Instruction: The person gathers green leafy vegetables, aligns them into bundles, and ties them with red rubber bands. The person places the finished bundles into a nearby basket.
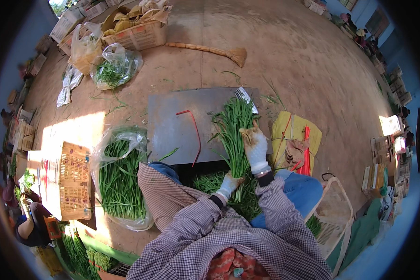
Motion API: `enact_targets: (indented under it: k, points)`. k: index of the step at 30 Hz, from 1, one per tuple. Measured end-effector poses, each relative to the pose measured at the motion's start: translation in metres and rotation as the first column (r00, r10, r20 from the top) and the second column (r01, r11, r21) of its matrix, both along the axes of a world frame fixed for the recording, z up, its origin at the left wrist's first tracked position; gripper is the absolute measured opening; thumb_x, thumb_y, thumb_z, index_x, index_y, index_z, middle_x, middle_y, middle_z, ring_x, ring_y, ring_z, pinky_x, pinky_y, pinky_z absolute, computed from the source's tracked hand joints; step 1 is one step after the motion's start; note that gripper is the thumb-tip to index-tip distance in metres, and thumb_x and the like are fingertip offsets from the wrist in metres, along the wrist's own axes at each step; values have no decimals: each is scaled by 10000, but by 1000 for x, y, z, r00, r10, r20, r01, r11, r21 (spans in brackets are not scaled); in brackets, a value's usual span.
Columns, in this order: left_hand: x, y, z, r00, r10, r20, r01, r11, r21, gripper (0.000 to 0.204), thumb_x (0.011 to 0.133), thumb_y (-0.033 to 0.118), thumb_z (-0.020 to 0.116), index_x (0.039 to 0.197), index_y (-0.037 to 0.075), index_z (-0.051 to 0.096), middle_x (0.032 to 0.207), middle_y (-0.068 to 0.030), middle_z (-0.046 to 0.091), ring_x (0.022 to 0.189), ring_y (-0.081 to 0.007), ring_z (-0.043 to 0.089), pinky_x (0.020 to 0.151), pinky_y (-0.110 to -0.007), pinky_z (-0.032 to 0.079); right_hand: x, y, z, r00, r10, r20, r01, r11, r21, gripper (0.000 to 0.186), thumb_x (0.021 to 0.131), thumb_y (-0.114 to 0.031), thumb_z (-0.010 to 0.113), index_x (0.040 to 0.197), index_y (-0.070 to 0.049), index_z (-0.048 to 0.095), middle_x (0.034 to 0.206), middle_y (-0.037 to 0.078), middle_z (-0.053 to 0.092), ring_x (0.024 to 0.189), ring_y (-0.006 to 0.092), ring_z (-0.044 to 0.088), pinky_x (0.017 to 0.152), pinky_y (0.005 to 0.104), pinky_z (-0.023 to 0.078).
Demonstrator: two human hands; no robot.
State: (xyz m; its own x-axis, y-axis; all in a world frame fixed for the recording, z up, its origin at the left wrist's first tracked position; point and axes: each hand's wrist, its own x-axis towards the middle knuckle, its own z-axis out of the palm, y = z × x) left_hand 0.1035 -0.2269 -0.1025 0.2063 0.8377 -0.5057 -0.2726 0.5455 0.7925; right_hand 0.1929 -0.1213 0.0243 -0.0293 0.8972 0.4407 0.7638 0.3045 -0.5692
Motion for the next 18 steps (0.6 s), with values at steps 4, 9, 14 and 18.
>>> enact_targets:
  k: [4,9,14,18]
  points:
    - [-2,-2,-14,985,-123,-118,134,987,92,401,775,86,654,1144,12,517,1052,-84,648,908,-222,613,794,-318,510,-19,71,-33,926,65,372,8,981,-191,125,773,-126,601,844,-143,702,922,104,617,832,295,616,714,399,477]
    - [6,-4,-60,740,239,629,-179,971,-159,183,848,3,497,1024,45,524,886,-118,600,719,-267,551,604,-377,480,-30,116,-62,829,332,451,-136,901,-412,89,790,-189,619,805,-128,681,921,92,620,845,286,613,745,402,476]
    - [2,-7,-18,952,60,301,-53,998,-32,231,830,32,538,1057,47,495,936,-119,596,744,-273,549,590,-377,473,14,167,-92,974,85,-208,-78,996,41,195,819,-86,628,1008,-39,617,895,143,613,790,337,604,713,367,490]
    - [-5,-3,3,966,-94,-240,147,966,214,320,789,78,611,1082,37,486,986,-123,609,810,-274,570,648,-375,487,-18,126,-35,703,500,506,-527,844,-102,251,763,18,592,973,-98,664,1053,112,617,902,318,583,775,400,471]
